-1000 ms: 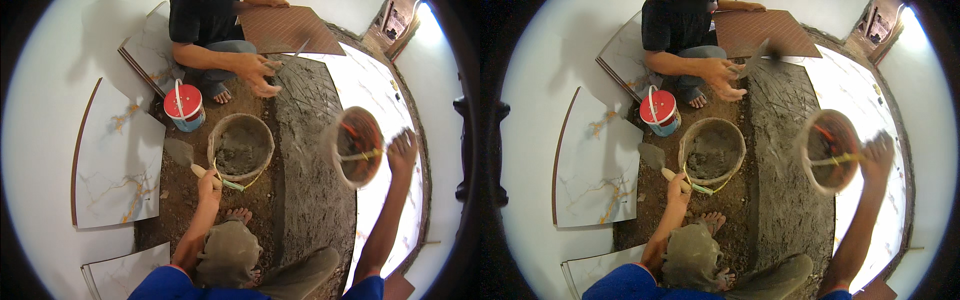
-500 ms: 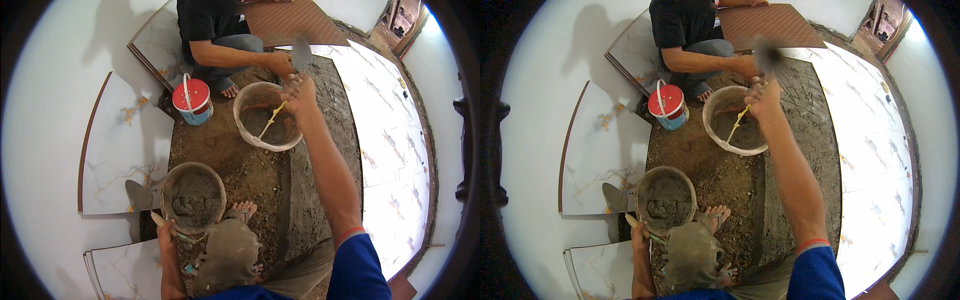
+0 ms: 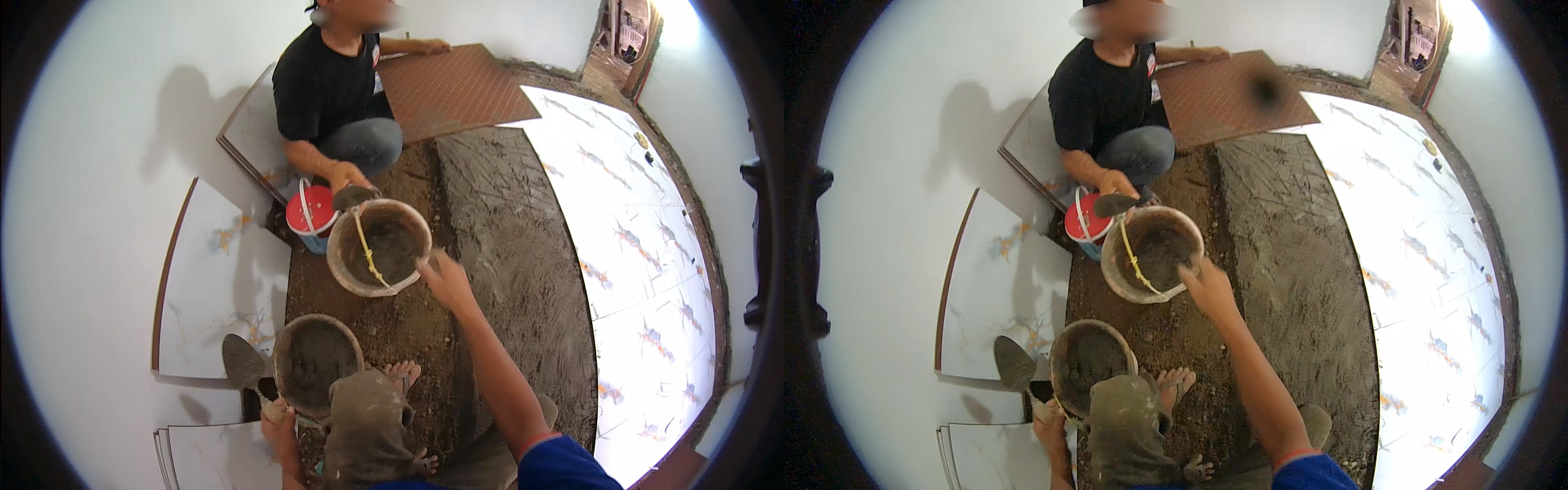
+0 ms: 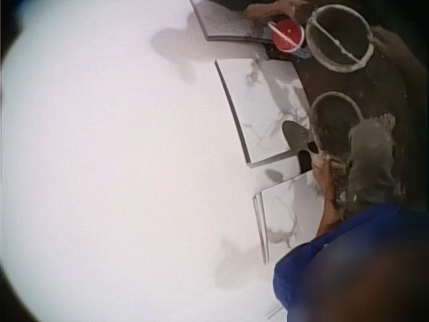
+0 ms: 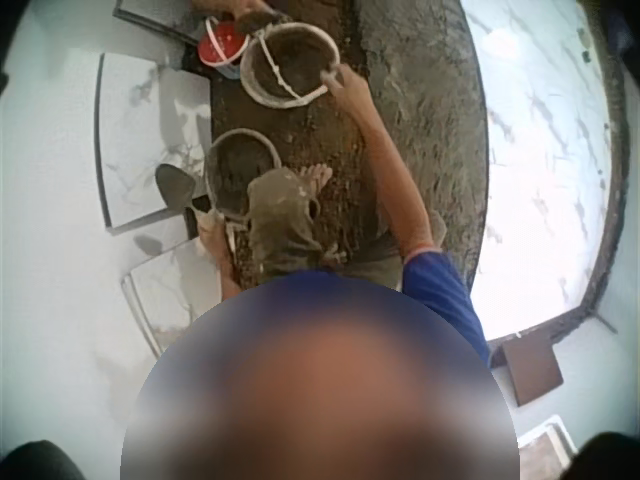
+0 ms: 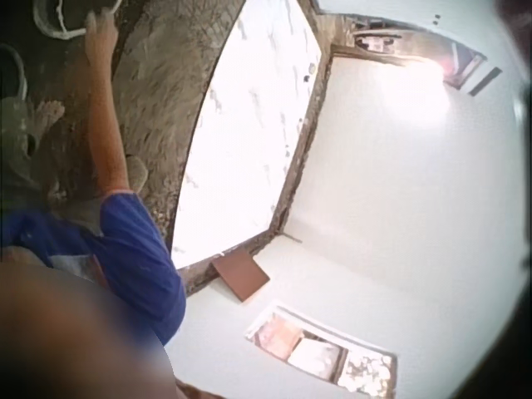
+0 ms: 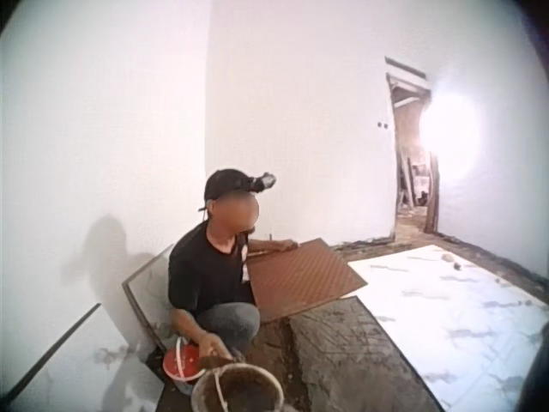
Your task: The person scoops cement from a bucket and spreads it on the floor using a trowel. They then place a large tile onto the prepared cement bed and adjust its position. The person works alongside another individual who is also laying tiles.
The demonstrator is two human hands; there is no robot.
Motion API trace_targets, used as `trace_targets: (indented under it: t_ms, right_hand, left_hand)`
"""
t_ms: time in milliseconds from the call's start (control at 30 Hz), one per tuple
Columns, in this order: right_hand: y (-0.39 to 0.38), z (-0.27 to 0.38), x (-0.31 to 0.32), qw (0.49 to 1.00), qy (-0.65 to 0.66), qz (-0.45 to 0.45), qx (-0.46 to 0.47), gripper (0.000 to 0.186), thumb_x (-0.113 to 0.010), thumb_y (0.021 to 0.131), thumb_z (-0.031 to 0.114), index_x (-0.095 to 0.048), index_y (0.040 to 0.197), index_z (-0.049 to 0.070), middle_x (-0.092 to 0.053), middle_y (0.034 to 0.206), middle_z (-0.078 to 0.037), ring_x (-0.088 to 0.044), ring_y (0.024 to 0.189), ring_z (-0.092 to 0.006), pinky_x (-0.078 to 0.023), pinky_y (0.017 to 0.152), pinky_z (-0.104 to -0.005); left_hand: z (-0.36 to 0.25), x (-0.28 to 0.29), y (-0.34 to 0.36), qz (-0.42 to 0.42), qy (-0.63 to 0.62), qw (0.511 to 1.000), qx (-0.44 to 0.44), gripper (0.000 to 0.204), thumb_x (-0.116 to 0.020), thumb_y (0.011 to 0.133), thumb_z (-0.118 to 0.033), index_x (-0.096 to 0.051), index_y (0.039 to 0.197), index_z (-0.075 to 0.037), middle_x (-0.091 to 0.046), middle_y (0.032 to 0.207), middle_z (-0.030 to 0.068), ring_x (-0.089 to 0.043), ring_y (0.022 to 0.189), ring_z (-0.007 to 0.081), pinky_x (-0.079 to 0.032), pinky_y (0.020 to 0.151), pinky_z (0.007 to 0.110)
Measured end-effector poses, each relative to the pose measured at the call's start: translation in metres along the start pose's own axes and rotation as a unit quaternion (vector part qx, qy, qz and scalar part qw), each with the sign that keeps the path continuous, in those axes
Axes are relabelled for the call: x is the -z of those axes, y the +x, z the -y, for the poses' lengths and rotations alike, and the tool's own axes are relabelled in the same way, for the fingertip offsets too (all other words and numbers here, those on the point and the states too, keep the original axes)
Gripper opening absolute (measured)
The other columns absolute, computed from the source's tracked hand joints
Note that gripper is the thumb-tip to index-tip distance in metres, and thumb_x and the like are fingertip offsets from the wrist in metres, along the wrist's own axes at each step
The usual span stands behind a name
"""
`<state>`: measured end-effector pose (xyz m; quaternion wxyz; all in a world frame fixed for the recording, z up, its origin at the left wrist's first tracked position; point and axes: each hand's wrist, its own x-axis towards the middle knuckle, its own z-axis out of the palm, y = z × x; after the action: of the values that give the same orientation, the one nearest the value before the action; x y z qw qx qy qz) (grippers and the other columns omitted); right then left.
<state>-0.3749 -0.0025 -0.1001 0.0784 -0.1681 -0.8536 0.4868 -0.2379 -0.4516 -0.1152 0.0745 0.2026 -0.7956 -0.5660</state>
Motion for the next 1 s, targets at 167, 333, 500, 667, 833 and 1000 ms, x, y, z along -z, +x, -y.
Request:
trace_targets:
  t_ms: [167,333,500,667,833,1000]
  right_hand:
    - [-0.117,-0.087,0.077,0.962,-0.011,0.233,-0.142,0.048,-0.060,0.102,0.043,-0.069,0.123,0.001,-0.075,0.099,-0.019,-0.072,0.098,-0.0326,-0.055,0.085,-0.0440]
    - [-0.167,-0.161,0.097,0.970,-0.060,0.120,-0.204,0.052,-0.060,0.101,0.047,-0.071,0.119,0.000,-0.075,0.097,-0.017,-0.072,0.096,-0.0315,-0.055,0.083,-0.0457]
    - [-0.197,-0.239,0.058,0.939,-0.166,0.166,-0.252,0.051,-0.061,0.100,0.048,-0.073,0.117,0.001,-0.075,0.103,-0.017,-0.071,0.098,-0.0332,-0.054,0.086,-0.0472]
    - [-0.204,-0.257,0.040,0.986,0.029,0.148,-0.065,0.051,-0.060,0.099,0.048,-0.070,0.123,0.003,-0.073,0.114,-0.019,-0.069,0.108,-0.0337,-0.053,0.093,-0.0468]
    - [-0.210,-0.186,0.073,0.983,-0.036,0.111,-0.141,0.043,-0.064,0.097,0.042,-0.070,0.122,0.008,-0.073,0.111,-0.018,-0.070,0.106,-0.0367,-0.054,0.090,-0.0488]
    - [-0.201,-0.129,0.097,0.965,-0.131,0.099,-0.203,0.043,-0.066,0.096,0.041,-0.068,0.120,0.006,-0.074,0.105,-0.018,-0.071,0.103,-0.0374,-0.055,0.087,-0.0503]
  left_hand:
    - [-0.163,-0.025,0.008,0.119,0.043,0.977,-0.169,0.038,-0.080,0.083,-0.014,-0.059,0.111,0.001,-0.067,0.091,0.0062,-0.062,0.080,0.0134,-0.053,0.075,0.030]
    - [-0.292,-0.118,-0.033,0.472,-0.143,0.860,-0.129,0.074,-0.074,0.089,-0.016,-0.038,0.151,0.000,-0.068,0.108,0.0133,-0.062,0.082,0.0097,-0.053,0.070,0.024]
    - [-0.325,-0.212,-0.117,0.703,-0.246,0.658,0.110,0.074,-0.061,0.099,-0.014,-0.021,0.161,-0.005,-0.057,0.127,0.0215,-0.062,0.084,0.0136,-0.055,0.069,0.026]
    - [-0.297,-0.262,-0.178,0.755,-0.156,0.571,0.281,0.065,-0.052,0.104,-0.013,-0.022,0.161,-0.007,-0.053,0.127,0.0193,-0.060,0.091,0.0163,-0.056,0.074,0.027]
    - [-0.258,-0.265,-0.194,0.675,-0.098,0.638,0.357,0.043,-0.060,0.102,-0.011,-0.044,0.142,-0.007,-0.058,0.119,0.0162,-0.061,0.088,0.0169,-0.055,0.077,0.028]
    - [-0.238,-0.265,-0.179,0.598,-0.142,0.686,0.390,0.030,-0.059,0.101,-0.009,-0.046,0.128,-0.013,-0.056,0.114,0.0160,-0.061,0.090,0.0192,-0.057,0.075,0.030]
